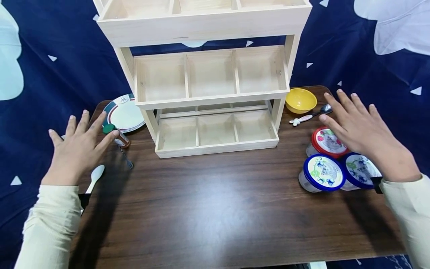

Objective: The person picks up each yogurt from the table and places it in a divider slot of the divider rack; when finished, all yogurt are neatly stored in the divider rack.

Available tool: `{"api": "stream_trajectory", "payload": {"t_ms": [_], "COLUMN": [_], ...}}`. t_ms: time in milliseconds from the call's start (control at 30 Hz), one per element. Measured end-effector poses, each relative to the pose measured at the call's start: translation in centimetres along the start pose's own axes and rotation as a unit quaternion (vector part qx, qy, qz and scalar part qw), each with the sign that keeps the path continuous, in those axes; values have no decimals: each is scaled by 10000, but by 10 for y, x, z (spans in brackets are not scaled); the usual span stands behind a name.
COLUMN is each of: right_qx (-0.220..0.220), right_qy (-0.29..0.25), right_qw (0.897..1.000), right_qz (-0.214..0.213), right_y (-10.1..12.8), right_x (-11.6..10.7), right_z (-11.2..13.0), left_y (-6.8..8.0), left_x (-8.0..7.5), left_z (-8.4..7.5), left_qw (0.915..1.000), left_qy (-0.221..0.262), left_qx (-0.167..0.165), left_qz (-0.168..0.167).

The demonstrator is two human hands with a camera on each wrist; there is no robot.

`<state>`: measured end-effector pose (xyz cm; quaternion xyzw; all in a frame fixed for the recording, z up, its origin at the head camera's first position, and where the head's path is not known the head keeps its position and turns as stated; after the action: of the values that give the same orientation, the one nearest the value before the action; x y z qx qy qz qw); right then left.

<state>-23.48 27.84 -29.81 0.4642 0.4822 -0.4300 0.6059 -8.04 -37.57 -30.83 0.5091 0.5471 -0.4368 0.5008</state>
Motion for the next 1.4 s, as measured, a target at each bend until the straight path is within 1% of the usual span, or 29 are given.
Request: {"api": "stream_trajectory", "payload": {"t_ms": [267, 333, 400, 467, 567, 633, 700, 733, 833, 900, 967, 1000, 1067, 1100, 1133, 1167, 1200, 1233, 1267, 1300, 1333, 1367, 1400], "right_qx": [-41, -49, -37, -7, 62, 121, 228, 294, 452, 537, 495, 484, 387, 328, 243, 176, 143, 78, 20, -10, -73, -127, -153], "right_qy": [-47, -75, -122, -168, -242, -290, -341, -362, -441, -553, -672, -747, -924, -1026, -1131, -1230, -1302, -1369, -1427, -1476, -1525, -1585, -1626], "right_qw": [10000, 9999, 9998, 9993, 9982, 9973, 9968, 9965, 9956, 9945, 9933, 9923, 9896, 9879, 9859, 9840, 9827, 9814, 9806, 9802, 9797, 9791, 9789], "right_qz": [7, -55, -173, -328, -547, -656, -691, -698, -690, -712, -799, -865, -1034, -1120, -1209, -1280, -1312, -1343, -1348, -1319, -1295, -1269, -1229], "right_y": [1, 1, 1, 3, 8, 12, 15, 16, 24, 30, 32, 33, 35, 36, 38, 40, 42, 44, 46, 47, 49, 50, 51], "right_x": [0, -2, -4, -6, -9, -11, -11, -12, -11, -9, -8, -7, -4, -3, -1, 0, 2, 5, 7, 10, 13, 16, 19], "right_z": [-5, -7, -10, -14, -23, -29, -37, -41, -55, -64, -70, -73, -79, -82, -84, -87, -89, -91, -93, -94, -96, -97, -98], "left_y": [-6, -6, -8, -9, -9, -8, -8, -8, -8, -10, -7, -6, -5, -4, -5, -6, -6, -6, -6, -5, -5, -4, -4], "left_x": [-1, -3, -4, -7, -10, -10, -9, -8, -2, 2, 9, 11, 16, 19, 22, 25, 28, 31, 35, 38, 42, 46, 50], "left_z": [-1, 0, 1, 3, 7, 9, 10, 9, 7, 4, 2, 1, -3, -5, -7, -8, -9, -10, -9, -9, -8, -7, -7], "left_qw": [9998, 9992, 9965, 9903, 9768, 9676, 9595, 9539, 9307, 9025, 8580, 8349, 7810, 7604, 7339, 7162, 7049, 6990, 6992, 7057, 7142, 7264, 7414], "left_qy": [122, 326, 694, 1182, 1870, 2264, 2559, 2738, 3419, 4113, 5009, 5387, 6138, 6388, 6686, 6872, 6986, 7051, 7055, 6994, 6912, 6791, 6636], "left_qx": [142, 237, 427, 625, 818, 808, 750, 744, 687, 652, 487, 460, 476, 527, 647, 782, 895, 958, 1011, 1047, 1065, 1036, 995], "left_qz": [7, -52, -206, -381, -652, -772, -912, -981, -1103, -1098, -1025, -1032, -1050, -1047, -1012, -930, -841, -717, -569, -439, -301, -198, -115]}}
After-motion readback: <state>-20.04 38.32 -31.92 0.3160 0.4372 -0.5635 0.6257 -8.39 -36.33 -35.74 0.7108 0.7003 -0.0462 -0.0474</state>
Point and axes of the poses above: each hand's wrist, its own y-axis away from the middle knuckle, its own x-axis out of the palm, z = x × y, the point moved 3 cm from there along -y, towards the middle knuckle, and after that the axes turned 8 degrees about x, right-handed, at the moved point
